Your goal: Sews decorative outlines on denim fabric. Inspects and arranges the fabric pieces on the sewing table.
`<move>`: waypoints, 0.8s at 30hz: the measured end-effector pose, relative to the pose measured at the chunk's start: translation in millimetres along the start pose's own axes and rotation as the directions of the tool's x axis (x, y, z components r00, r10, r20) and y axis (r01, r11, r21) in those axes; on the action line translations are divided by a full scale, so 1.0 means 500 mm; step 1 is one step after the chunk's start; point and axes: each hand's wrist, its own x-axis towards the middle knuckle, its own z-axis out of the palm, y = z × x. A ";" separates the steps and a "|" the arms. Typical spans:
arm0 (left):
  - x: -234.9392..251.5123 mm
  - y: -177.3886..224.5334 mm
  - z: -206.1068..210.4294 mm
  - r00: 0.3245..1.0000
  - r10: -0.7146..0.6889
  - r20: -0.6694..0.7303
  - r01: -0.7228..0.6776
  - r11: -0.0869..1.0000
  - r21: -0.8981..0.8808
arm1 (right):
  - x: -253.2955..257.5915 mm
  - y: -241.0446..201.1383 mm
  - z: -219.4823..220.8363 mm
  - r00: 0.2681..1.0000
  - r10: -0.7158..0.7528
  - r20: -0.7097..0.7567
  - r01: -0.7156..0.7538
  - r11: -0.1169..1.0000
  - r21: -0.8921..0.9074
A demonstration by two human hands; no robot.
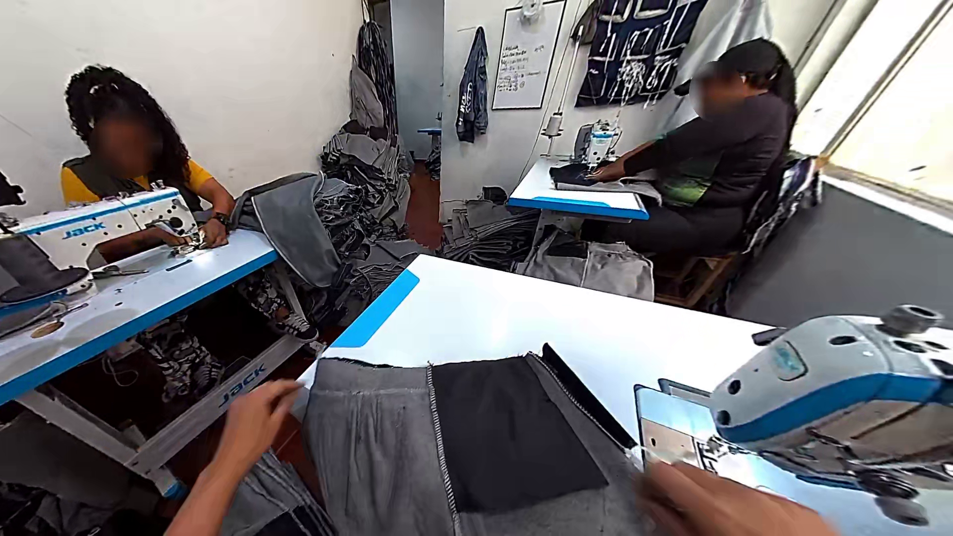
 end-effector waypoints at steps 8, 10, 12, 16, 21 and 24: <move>0.225 0.240 0.159 0.779 0.133 0.613 -0.054 0.988 -0.145 | 0.412 -0.212 0.187 0.967 0.024 0.253 -0.097 0.955 0.281; 0.210 0.219 0.145 0.784 0.114 0.610 0.035 0.973 -0.228 | 0.421 -0.208 0.210 0.972 0.037 0.232 -0.092 0.969 0.231; 0.179 0.191 0.125 0.799 0.093 0.594 0.115 0.946 -0.303 | 0.413 -0.198 0.232 0.987 0.006 0.158 -0.045 0.969 0.243; 0.141 0.184 0.077 0.744 0.045 0.666 0.038 0.993 -0.109 | 0.415 -0.204 0.227 0.985 -0.032 0.168 -0.002 0.980 0.197; 0.093 0.190 0.101 0.847 0.003 0.531 0.056 0.994 -0.096 | 0.436 -0.236 0.198 0.947 -0.085 0.309 -0.004 0.961 0.277; 0.070 0.178 0.112 0.895 0.050 0.443 0.084 0.957 -0.277 | 0.440 -0.238 0.200 0.935 -0.077 0.347 -0.059 0.930 0.364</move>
